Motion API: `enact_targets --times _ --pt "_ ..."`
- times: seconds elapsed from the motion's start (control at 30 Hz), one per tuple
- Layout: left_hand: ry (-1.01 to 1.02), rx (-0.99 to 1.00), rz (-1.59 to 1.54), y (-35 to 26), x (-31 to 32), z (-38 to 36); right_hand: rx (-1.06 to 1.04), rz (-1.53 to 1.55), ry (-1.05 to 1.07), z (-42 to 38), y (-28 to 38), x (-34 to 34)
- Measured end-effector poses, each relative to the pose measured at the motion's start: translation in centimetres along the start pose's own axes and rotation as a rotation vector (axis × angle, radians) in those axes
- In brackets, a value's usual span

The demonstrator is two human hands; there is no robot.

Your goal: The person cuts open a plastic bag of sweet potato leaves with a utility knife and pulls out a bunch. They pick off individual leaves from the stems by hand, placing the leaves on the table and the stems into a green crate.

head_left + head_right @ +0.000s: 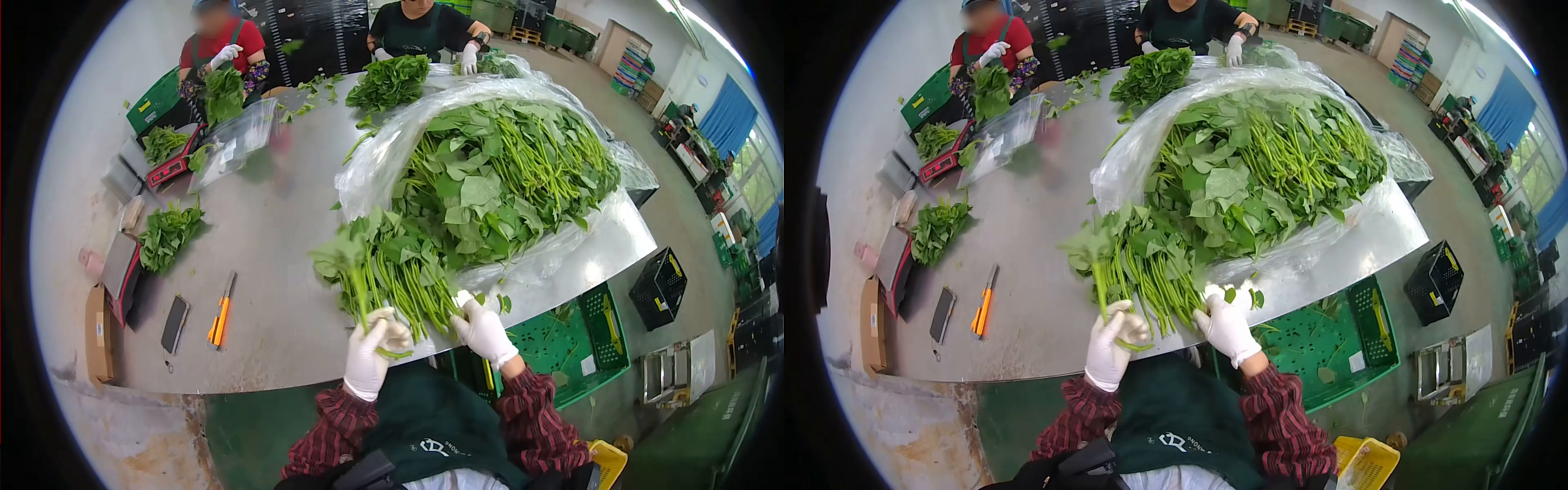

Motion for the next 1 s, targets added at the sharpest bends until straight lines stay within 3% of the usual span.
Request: enact_targets --times 0.03,0.1,0.17,0.2,0.23,0.33,0.43,0.47,0.5,0.57,0.63,0.7,0.83,0.93,1.0 --pt "-0.065 -0.032 0.101 0.3 0.5 -0.1 -0.004 0.193 -0.054 -0.1 0.7 -0.5" --pt "0.161 -0.039 0.074 1.8 0.7 1.3 -0.053 0.201 -0.101 0.5 -1.1 0.9" --pt "0.118 -0.079 0.142 3.3 1.3 2.7 -0.134 -0.083 -0.012 1.3 -2.1 1.6" --pt "0.133 -0.104 0.172 4.1 0.7 3.5 -0.118 0.092 -0.282 1.0 -1.5 1.1" --pt "0.134 -0.093 0.168 4.3 0.4 4.0 0.081 0.297 -0.209 0.9 0.1 -0.3" --pt "0.057 -0.202 0.107 5.0 -0.6 4.6 0.109 0.931 -0.353 -0.1 4.6 -4.7" --pt "0.054 -0.169 0.044 5.4 -1.0 4.6 0.054 0.890 -0.528 1.5 3.2 -4.6" --pt "0.072 -0.141 0.013 5.3 -1.1 4.6 0.095 0.662 -0.573 1.2 2.5 -4.9" --pt "0.081 -0.130 0.012 5.1 -1.3 4.9 0.081 0.661 -0.578 0.7 2.3 -4.8" --pt "0.018 -0.128 -0.002 4.3 -1.3 4.7 0.139 1.159 -0.616 -0.7 6.4 -6.0" --pt "-0.110 -0.045 0.026 3.5 -1.4 4.1 0.026 0.884 -0.692 0.7 4.2 -4.8" --pt "-0.158 0.052 0.072 2.6 -1.3 3.6 0.161 0.917 -0.551 0.9 3.8 -5.2" --pt "-0.183 0.157 0.077 0.6 0.9 1.7 0.113 1.103 -0.591 -1.0 6.4 -4.6" --pt "-0.127 0.136 0.171 0.6 2.5 1.6 -0.278 0.327 -0.600 -1.0 4.9 -2.2" --pt "-0.125 0.035 0.167 0.4 4.3 1.3 -0.467 0.224 -0.489 -1.6 5.7 -1.1"
Point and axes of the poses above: each hand's wrist, its own z-axis towards the middle knuckle, its own x-axis out of the palm, y = z × x, the point moved 1 cm from there along z, towards the middle knuckle, and after that the axes turned 2 degrees about z, right-handed, at the moved point
